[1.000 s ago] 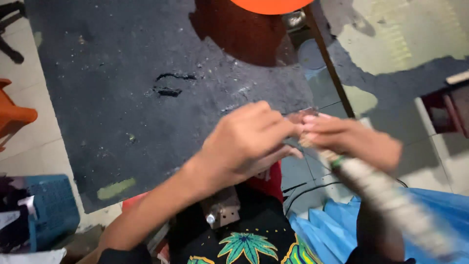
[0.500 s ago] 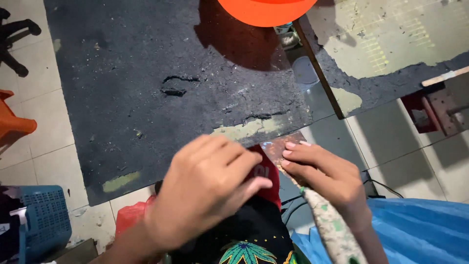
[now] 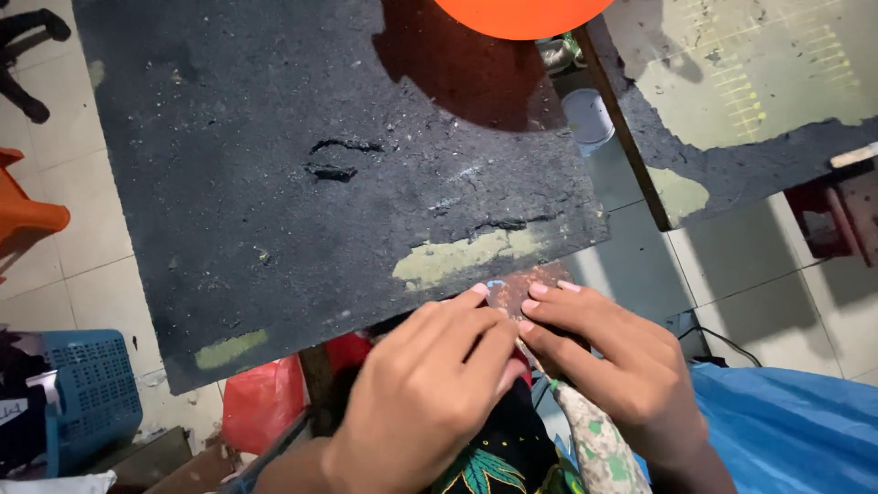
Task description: Cleaning a printing platen by applying liquid with a brush and scraping off residue with a metal scraper.
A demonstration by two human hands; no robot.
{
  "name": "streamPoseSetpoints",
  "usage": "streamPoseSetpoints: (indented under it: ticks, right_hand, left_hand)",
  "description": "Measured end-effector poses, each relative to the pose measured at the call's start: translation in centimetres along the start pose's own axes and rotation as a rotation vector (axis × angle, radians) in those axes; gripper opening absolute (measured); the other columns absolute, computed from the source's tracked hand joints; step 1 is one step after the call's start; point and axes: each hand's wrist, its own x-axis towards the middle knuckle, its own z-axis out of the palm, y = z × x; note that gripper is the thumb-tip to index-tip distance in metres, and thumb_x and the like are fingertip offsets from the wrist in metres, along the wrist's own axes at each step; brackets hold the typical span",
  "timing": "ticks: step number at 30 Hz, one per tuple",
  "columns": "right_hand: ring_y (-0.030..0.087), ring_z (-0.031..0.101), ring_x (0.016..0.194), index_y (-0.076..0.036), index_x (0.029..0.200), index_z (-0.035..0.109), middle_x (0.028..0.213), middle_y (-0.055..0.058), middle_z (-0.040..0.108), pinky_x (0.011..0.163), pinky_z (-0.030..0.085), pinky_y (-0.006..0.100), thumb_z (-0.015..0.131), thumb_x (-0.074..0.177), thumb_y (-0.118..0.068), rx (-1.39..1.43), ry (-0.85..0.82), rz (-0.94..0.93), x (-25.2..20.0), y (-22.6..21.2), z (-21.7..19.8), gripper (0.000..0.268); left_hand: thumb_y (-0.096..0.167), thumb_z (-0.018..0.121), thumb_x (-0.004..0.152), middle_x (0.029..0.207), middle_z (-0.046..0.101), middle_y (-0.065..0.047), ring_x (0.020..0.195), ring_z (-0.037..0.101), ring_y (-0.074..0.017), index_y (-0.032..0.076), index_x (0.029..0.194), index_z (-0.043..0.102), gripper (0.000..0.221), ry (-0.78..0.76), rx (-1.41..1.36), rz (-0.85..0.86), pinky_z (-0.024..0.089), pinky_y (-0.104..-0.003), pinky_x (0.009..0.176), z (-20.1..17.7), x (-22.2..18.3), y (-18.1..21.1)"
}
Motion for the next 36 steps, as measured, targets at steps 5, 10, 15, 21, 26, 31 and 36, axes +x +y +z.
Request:
streamPoseSetpoints:
  ticks: [5,10,15,21,26,31,36]
  right_hand:
    - [0.040,0.073,0.110,0.004,0.108,0.070,0.113,0.025,0.071,0.100,0.062,0.054,0.066,0.093,-0.002,0.000,-0.020,0.001,0.7,-0.3,-0.2,0.016]
    - [0.040,0.073,0.107,0.004,0.107,0.069,0.112,0.026,0.070,0.098,0.063,0.054,0.064,0.093,-0.001,0.012,-0.027,-0.014,1.1,-0.4,-0.2,0.016]
    - [0.037,0.073,0.108,0.004,0.110,0.070,0.114,0.025,0.070,0.101,0.061,0.052,0.065,0.093,-0.002,0.003,-0.037,0.026,1.1,-0.7,-0.1,0.018]
    - [0.035,0.074,0.104,0.006,0.105,0.069,0.112,0.025,0.070,0.102,0.063,0.050,0.069,0.091,-0.002,0.015,0.013,-0.007,1.0,-0.3,0.4,0.017]
    - [0.033,0.073,0.109,0.003,0.107,0.069,0.113,0.022,0.070,0.105,0.060,0.051,0.068,0.091,0.000,0.020,-0.009,0.064,1.0,-0.8,0.3,0.016]
    - [0.033,0.073,0.105,0.005,0.100,0.068,0.111,0.023,0.070,0.104,0.061,0.051,0.066,0.092,-0.002,0.031,0.001,0.066,1.3,-0.8,0.3,0.011]
    - [0.036,0.074,0.106,0.005,0.101,0.069,0.113,0.022,0.070,0.102,0.063,0.052,0.064,0.093,-0.004,0.055,-0.003,0.084,1.2,-0.4,0.4,0.013]
  left_hand:
    - [-0.005,0.057,0.102,0.099,0.067,-0.012,0.100,0.071,-0.0320,-0.002,0.098,0.068,0.013,0.132,0.118,-0.051,0.058,-0.041,0.091,1.4,0.1,0.6]
    - [-0.009,0.057,0.098,0.095,0.065,-0.014,0.093,0.069,-0.0327,-0.004,0.096,0.066,0.011,0.091,0.042,-0.078,0.058,-0.043,0.094,0.9,0.1,0.2]
    - [-0.004,0.060,0.102,0.080,0.055,-0.012,0.068,0.057,-0.0291,0.000,0.087,0.059,0.016,0.082,0.123,-0.063,0.054,-0.039,0.072,1.2,0.1,-0.2]
    - [-0.007,0.059,0.099,0.073,0.045,-0.007,0.062,0.050,-0.0251,0.006,0.080,0.057,0.024,0.070,0.162,-0.043,0.049,-0.038,0.063,1.8,0.0,-0.5]
    - [-0.007,0.055,0.098,0.074,0.046,-0.008,0.060,0.051,-0.0251,0.003,0.086,0.054,0.016,0.018,0.164,-0.075,0.051,-0.037,0.066,2.0,-0.1,-0.3]
    - [-0.004,0.061,0.098,0.074,0.047,-0.009,0.058,0.055,-0.0272,0.005,0.084,0.058,0.017,-0.018,0.153,-0.139,0.050,-0.038,0.058,2.2,0.0,0.2]
    - [-0.007,0.065,0.093,0.078,0.049,-0.009,0.064,0.057,-0.0287,0.006,0.081,0.055,0.020,-0.042,0.123,-0.187,0.051,-0.040,0.055,2.7,-0.1,0.1]
